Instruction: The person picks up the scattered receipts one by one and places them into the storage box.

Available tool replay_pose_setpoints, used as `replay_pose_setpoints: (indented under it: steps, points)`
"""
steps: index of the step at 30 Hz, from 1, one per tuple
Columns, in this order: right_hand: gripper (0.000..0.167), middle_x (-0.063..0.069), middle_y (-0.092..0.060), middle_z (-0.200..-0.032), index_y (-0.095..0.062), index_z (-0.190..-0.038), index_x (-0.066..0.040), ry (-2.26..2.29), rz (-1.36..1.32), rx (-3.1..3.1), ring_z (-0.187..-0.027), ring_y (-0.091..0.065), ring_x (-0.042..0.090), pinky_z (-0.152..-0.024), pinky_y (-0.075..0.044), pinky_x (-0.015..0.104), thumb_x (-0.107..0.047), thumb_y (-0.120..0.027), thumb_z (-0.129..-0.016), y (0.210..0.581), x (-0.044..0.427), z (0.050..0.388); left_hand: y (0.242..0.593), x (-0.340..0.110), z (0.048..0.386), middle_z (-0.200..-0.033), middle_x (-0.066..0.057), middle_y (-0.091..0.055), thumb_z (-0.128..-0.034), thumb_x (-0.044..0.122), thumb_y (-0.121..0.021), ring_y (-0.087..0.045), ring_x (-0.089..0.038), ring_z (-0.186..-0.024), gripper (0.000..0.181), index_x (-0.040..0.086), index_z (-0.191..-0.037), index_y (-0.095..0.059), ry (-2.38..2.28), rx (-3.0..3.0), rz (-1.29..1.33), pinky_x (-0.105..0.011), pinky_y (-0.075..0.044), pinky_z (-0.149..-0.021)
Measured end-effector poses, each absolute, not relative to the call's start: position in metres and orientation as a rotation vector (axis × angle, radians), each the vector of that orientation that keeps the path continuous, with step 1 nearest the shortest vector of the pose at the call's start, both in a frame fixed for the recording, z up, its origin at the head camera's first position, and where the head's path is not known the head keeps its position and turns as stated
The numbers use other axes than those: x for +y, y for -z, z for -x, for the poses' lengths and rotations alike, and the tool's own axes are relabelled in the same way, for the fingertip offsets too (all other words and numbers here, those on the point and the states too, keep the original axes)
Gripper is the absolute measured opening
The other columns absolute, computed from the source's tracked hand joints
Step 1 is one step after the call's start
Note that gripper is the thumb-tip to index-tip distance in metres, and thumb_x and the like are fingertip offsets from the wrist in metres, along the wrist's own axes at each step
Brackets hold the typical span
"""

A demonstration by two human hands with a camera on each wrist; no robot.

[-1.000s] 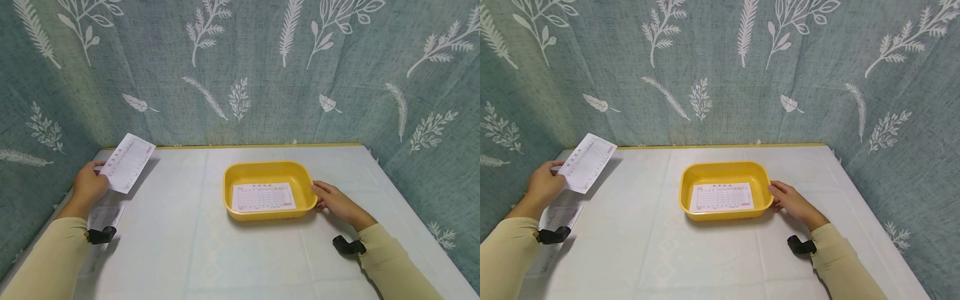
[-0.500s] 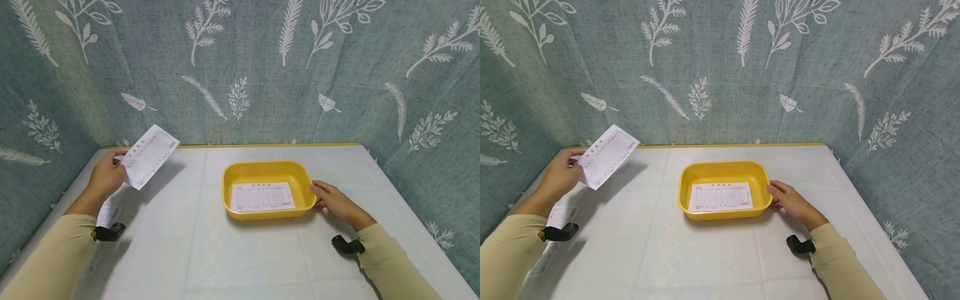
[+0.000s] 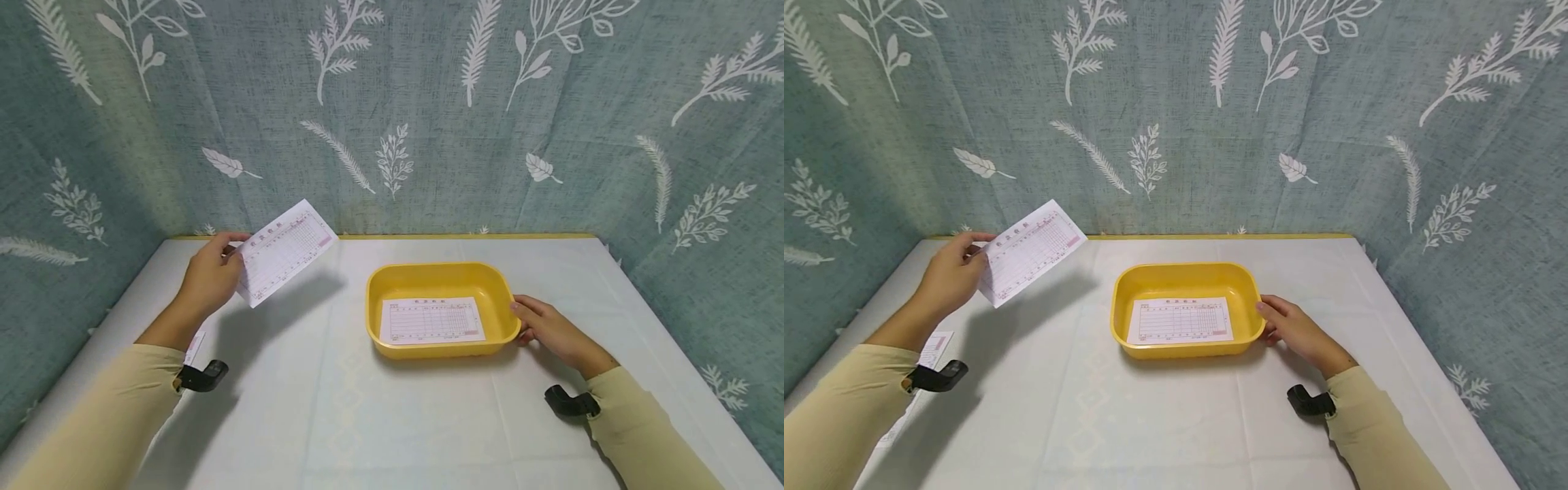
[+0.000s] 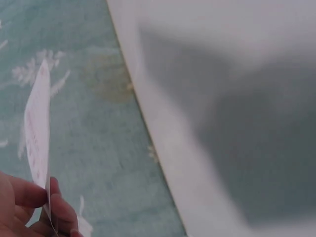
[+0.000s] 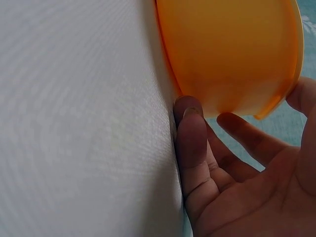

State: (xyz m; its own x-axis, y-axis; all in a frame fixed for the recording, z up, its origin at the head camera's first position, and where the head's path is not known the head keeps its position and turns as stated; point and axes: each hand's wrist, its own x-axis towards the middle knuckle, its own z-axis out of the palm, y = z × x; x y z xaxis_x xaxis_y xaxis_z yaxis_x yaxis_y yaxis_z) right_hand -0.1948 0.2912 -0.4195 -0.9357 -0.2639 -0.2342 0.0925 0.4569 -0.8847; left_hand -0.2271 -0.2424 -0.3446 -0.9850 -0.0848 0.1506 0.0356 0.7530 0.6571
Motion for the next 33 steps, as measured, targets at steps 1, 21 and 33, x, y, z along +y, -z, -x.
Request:
replay_pose_setpoints:
  steps: [1, 21, 33]
  points:
    - [0.064, 0.005, -0.063, -0.09, -0.029, -0.153, 0.003, 1.474, 0.147, 2.371, -0.077, -0.061, 0.014, -0.075, -0.054, 0.026, -0.041, -0.041, -0.107, 0.419, 0.291, 0.195, 0.344, -0.239, 0.227, -0.123, -0.025, -0.052, -0.1047, 0.015, -0.036, -0.056, -0.036, -0.098, 0.044, 0.006, -0.147, -0.044, 1.053, -2.78, -0.035, -0.034, -0.045, -0.069]
    - [0.064, 0.009, -0.061, -0.096, -0.032, -0.154, -0.001, 1.407, 0.163, 2.417, -0.082, -0.062, 0.019, -0.079, -0.053, 0.028, -0.044, -0.038, -0.107, 0.415, 0.29, 0.194, 0.34, -0.164, 0.228, -0.126, -0.019, -0.059, -0.1033, 0.01, -0.038, -0.059, -0.03, -0.092, 0.038, 0.014, -0.137, -0.055, 1.117, -2.798, 0.233, -0.036, -0.046, -0.07]
    - [0.065, 0.009, -0.061, -0.096, -0.032, -0.154, -0.001, 1.427, 0.151, 2.4, -0.081, -0.062, 0.017, -0.078, -0.054, 0.027, -0.046, -0.04, -0.107, 0.422, 0.294, 0.194, 0.351, -0.121, 0.234, -0.115, -0.015, -0.065, -0.1025, 0.009, -0.04, -0.056, -0.024, -0.076, 0.036, 0.016, -0.132, -0.058, 1.178, -2.803, 0.329, -0.031, -0.043, -0.062]
